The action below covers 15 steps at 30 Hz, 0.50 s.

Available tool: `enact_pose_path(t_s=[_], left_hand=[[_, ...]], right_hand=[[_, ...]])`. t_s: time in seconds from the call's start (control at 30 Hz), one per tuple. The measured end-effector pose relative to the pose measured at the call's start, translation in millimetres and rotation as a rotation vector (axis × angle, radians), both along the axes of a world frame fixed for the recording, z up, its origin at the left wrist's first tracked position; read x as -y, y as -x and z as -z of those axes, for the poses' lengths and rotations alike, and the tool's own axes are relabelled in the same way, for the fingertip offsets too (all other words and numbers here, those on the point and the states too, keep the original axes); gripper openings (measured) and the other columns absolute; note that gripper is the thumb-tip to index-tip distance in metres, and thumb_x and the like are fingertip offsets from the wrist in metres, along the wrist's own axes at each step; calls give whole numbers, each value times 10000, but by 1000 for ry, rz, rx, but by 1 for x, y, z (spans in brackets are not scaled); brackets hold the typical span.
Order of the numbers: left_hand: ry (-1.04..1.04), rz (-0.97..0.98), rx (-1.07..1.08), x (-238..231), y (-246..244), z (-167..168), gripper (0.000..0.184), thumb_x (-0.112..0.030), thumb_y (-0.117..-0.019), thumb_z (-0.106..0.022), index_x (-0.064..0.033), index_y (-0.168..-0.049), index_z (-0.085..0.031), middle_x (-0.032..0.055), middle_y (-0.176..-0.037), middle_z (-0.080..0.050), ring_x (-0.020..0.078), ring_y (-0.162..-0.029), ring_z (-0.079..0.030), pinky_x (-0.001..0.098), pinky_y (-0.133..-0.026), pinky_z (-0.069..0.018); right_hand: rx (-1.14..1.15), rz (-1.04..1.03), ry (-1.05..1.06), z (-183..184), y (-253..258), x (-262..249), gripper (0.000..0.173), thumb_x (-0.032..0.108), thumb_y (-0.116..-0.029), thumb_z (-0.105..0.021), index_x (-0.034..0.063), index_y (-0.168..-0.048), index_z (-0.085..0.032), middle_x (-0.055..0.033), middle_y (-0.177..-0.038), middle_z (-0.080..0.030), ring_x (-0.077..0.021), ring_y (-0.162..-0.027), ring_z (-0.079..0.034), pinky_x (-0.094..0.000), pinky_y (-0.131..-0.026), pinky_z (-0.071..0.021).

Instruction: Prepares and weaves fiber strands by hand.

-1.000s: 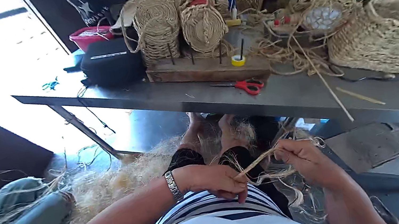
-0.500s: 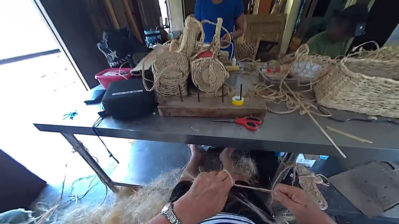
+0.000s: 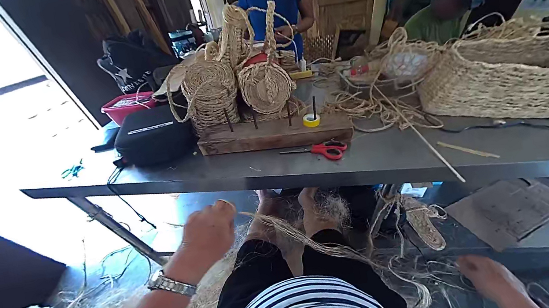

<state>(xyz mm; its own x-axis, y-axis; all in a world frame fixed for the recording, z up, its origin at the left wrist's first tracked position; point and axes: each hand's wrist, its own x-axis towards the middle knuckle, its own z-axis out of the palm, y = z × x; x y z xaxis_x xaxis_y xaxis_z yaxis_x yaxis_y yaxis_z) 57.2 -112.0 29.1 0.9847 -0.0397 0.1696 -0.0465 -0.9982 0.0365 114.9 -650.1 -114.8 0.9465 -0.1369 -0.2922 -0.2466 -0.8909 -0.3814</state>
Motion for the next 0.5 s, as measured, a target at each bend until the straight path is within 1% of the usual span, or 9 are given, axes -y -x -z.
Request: enact_pose_path(t_s=[0.07,0.1,0.13,0.17,0.23,0.3,0.33,0.4,0.5], left_hand=[[-2,167,39,37,3,3,243,-57,-998,-503,70,-1119,-670,301,-1129,-667,505,-1015,-668,658,-799,-514],[-10,247,56,57,5,7,228,-55,-990,-511,61,-1100,-673,289,-1108,-673,494,-993,-674,644,-776,-519],[-25,333,115,74,6,13,202,-52,-971,-524,47,-1048,-682,263,-1052,-686,467,-935,-690,612,-724,-535],[-38,415,202,88,4,20,175,-50,-938,-541,29,-981,-691,229,-973,-696,428,-852,-704,570,-656,-547],[-44,508,261,108,0,24,157,-48,-916,-554,23,-942,-691,206,-924,-692,395,-800,-705,533,-608,-540],[-64,566,339,115,-4,28,157,-56,-898,-545,5,-892,-689,176,-867,-685,358,-739,-702,490,-559,-536],[-73,583,356,115,-5,29,159,-63,-898,-539,-4,-875,-684,165,-845,-679,346,-717,-698,476,-546,-532],[-69,596,340,113,-5,32,160,-70,-903,-537,-10,-866,-681,158,-823,-676,340,-709,-697,474,-551,-532],[-37,600,289,112,-3,37,176,-95,-929,-546,-3,-889,-691,166,-834,-686,350,-726,-704,488,-575,-544]], right_hand=[[261,-160,-234,-39,0,-64,337,189,-1066,-538,-33,-1277,-679,-290,-1243,-661,-428,-1150,-646,-598,-1021,-480],[384,-254,-380,-53,3,-97,320,151,-1046,-542,-41,-1257,-686,-258,-1199,-678,-351,-1032,-685,-515,-933,-543],[469,-354,-512,-63,7,-128,324,144,-1021,-548,-36,-1250,-691,-219,-1182,-688,-261,-944,-703,-427,-845,-587],[490,-444,-619,-71,12,-155,346,164,-1006,-559,-21,-1269,-686,-193,-1213,-684,-206,-923,-706,-375,-811,-601],[462,-582,-777,-79,18,-195,342,181,-984,-608,-22,-1245,-695,-144,-1157,-709,-113,-845,-676,-288,-748,-572],[363,-644,-865,-83,18,-213,218,128,-991,-608,-39,-1076,-721,-64,-916,-702,-20,-725,-622,-201,-690,-543],[326,-667,-866,-84,16,-215,204,121,-1001,-597,-40,-1031,-720,-44,-857,-682,7,-695,-593,-169,-675,-516],[344,-702,-797,-84,12,-209,226,143,-1017,-579,-24,-1014,-730,-44,-850,-678,7,-701,-577,-161,-682,-493],[399,-753,-652,-86,15,-198,249,131,-1036,-541,-41,-1036,-722,-149,-941,-694,-150,-810,-632,-295,-776,-521]])
